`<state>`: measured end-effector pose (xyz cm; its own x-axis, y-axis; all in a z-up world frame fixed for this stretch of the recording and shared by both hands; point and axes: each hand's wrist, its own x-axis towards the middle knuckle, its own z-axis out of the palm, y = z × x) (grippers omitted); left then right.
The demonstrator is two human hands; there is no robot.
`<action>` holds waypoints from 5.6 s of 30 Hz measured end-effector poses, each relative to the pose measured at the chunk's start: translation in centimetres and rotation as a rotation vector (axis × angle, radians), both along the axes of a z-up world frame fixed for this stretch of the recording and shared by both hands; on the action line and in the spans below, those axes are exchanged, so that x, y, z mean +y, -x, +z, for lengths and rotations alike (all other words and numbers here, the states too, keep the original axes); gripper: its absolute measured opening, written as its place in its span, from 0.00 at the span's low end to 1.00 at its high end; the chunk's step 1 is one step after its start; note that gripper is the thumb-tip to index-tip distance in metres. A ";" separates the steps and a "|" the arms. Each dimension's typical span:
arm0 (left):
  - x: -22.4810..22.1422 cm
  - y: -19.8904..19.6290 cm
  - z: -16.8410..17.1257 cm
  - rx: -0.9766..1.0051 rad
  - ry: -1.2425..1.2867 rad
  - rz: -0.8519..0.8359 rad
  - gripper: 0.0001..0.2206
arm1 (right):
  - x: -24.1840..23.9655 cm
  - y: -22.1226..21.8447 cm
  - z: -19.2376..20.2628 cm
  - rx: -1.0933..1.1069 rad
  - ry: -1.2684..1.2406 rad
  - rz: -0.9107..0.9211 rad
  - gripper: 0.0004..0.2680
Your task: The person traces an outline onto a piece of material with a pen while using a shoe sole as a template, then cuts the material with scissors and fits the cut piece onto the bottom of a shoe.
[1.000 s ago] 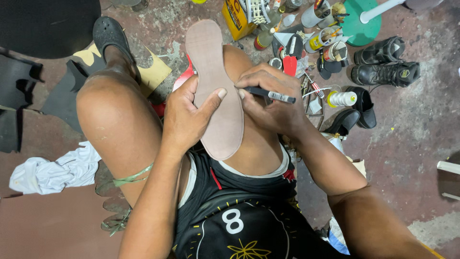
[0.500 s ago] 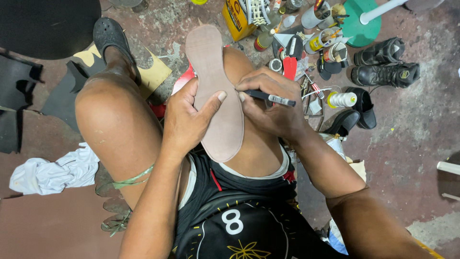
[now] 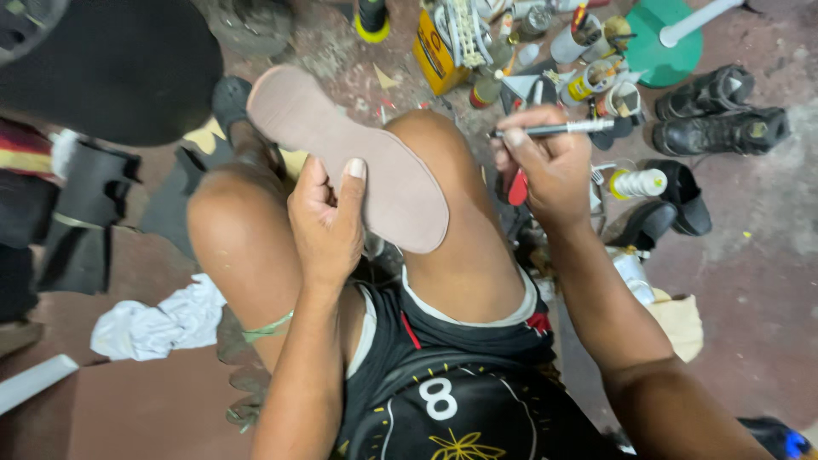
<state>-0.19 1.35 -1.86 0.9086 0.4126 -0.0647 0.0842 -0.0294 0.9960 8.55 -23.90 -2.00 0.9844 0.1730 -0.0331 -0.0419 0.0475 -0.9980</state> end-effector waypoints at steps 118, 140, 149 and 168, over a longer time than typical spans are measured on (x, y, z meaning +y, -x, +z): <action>7.4 -2.4 -0.1 -0.518 0.699 0.243 0.11 | -5.6 -4.9 -16.4 0.300 -0.331 -0.213 0.10; 7.5 -9.1 4.0 -0.421 0.239 0.058 0.10 | 15.5 -11.2 -2.2 -0.023 0.122 0.910 0.17; 8.2 -9.5 4.7 -0.405 0.037 0.293 0.10 | 14.8 -11.1 -0.7 0.272 -0.233 0.941 0.17; 8.8 -8.3 4.9 -0.568 0.149 0.307 0.19 | 16.2 -7.0 -1.8 0.473 -0.221 1.108 0.16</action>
<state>8.10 10.19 3.08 0.6608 0.6820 0.3133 -0.4725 0.0538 0.8797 15.56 -7.69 -3.77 0.2004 0.9567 -0.2110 -0.5233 -0.0776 -0.8486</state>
